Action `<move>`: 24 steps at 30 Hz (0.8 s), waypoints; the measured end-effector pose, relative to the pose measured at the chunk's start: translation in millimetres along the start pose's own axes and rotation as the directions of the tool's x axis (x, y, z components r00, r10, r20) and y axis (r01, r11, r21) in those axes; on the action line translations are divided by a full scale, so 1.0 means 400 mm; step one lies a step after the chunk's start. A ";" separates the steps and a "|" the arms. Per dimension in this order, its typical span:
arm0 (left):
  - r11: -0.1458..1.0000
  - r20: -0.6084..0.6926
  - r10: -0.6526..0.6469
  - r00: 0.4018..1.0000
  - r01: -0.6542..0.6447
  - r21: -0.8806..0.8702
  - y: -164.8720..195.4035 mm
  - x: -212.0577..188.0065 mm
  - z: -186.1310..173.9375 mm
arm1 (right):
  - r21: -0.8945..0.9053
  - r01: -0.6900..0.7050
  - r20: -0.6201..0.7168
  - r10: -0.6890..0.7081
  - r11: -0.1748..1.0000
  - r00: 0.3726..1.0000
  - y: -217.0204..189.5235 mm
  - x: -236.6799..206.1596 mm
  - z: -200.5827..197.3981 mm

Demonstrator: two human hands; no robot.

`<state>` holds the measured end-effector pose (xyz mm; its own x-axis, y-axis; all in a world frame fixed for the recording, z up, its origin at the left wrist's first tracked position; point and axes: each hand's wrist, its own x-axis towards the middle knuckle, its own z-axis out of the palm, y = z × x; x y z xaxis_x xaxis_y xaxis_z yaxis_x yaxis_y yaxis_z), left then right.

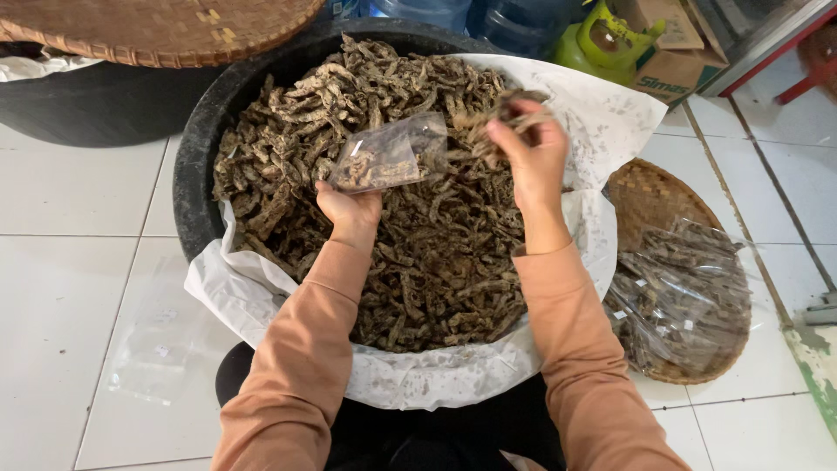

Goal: The person sits on the floor in front of a large basin filled with dried sea cucumber pieces. They open small clear plastic bags, pick individual dried pieces from the basin by hand, place them into a bag, and set filled bags on a woven tray beside them.

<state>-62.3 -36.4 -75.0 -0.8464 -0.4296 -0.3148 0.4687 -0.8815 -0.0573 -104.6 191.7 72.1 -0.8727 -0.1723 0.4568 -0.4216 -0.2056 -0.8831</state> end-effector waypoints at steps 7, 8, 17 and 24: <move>0.999 -0.042 0.027 0.999 -0.025 0.039 -0.002 0.011 -0.013 | -0.189 0.255 0.072 -0.246 0.948 0.967 -0.102 -0.099 0.117; 0.999 -0.073 0.038 0.997 -0.036 0.033 0.001 0.013 -0.011 | -0.188 0.184 0.078 -0.173 0.965 0.982 -0.110 -0.108 0.125; 1.000 -0.016 -0.007 1.000 0.008 0.027 -0.023 0.000 -0.003 | -0.527 0.429 0.244 -0.353 0.734 0.903 -0.068 -0.023 0.148; 0.997 -0.115 -0.053 0.992 0.045 -0.070 -0.018 -0.029 0.023 | -0.217 0.453 0.657 -0.214 0.865 0.723 -0.089 0.007 0.163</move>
<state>-58.1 -26.7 -62.2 -0.8352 -0.3567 -0.4185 0.4465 -0.8841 -0.1375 -75.8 135.8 111.9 -0.3791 -0.7131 0.5897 -0.8134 -0.0470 -0.5797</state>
